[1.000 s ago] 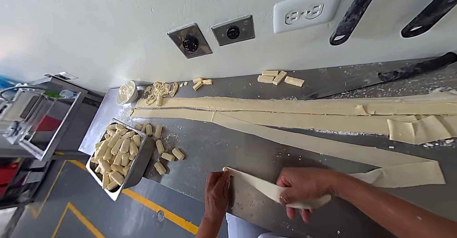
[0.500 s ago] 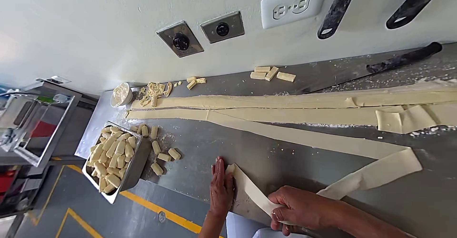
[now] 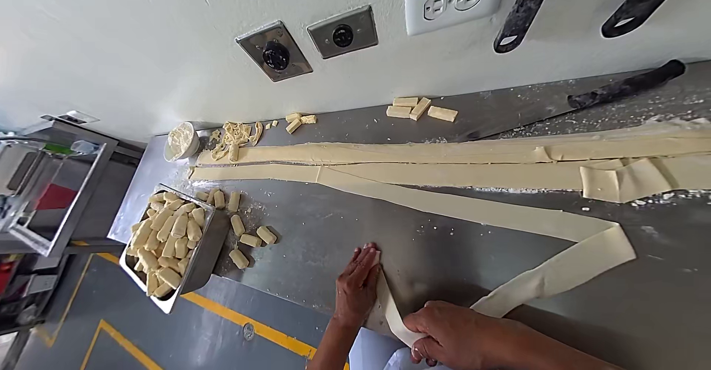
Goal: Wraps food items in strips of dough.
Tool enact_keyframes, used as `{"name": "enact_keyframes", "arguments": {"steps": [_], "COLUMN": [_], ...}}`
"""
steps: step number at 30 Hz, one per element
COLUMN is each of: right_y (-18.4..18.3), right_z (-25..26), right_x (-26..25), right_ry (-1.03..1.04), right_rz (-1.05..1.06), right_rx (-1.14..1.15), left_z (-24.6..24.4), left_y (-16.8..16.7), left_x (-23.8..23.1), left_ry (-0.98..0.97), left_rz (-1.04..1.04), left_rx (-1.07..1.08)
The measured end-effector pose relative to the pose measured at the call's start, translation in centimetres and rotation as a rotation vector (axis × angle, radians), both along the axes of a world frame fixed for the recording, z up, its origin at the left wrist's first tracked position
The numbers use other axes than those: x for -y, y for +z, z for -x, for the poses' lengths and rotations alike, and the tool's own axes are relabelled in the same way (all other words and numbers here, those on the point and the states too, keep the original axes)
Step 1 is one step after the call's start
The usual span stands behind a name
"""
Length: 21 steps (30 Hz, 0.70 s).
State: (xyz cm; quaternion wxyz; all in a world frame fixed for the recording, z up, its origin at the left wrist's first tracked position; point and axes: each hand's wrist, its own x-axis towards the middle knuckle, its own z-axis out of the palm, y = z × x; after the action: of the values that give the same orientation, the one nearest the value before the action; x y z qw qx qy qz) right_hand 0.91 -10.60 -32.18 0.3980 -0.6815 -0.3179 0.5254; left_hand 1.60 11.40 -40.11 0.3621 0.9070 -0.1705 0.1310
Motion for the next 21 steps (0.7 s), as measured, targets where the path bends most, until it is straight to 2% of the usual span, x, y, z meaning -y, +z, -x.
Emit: {"name": "enact_keyframes", "arguments": {"steps": [2,6,8,14,17,21], "right_y": [-0.1,-0.3,-0.3,-0.8,-1.3,-1.9], "right_z": [0.1,0.2,0.3,0.6,0.8,1.0], "right_x": [0.0,0.4,0.4,0.9,1.4,1.2], "right_ry": [0.002,-0.014,-0.028,-0.124,-0.158,-0.208], "right_rz": [0.008,0.016,0.015,0.011,-0.003,-0.025], "right_rx": [0.004,0.007,-0.007,-0.09,-0.147,-0.263], "left_z": [-0.2,0.6,0.3,0.1,1.0,1.1], "left_y": [0.0,0.4,0.3,0.1,0.4,0.1], "left_x": [0.4,0.5,0.3,0.9,0.7,0.7], "left_ry": [0.036,-0.094,-0.026,-0.03,-0.155,-0.035], "left_rz": [0.0,-0.011,-0.021,-0.005,0.008,-0.036], "left_rx": [0.025,0.006,-0.024,-0.003,-0.044,-0.081]}}
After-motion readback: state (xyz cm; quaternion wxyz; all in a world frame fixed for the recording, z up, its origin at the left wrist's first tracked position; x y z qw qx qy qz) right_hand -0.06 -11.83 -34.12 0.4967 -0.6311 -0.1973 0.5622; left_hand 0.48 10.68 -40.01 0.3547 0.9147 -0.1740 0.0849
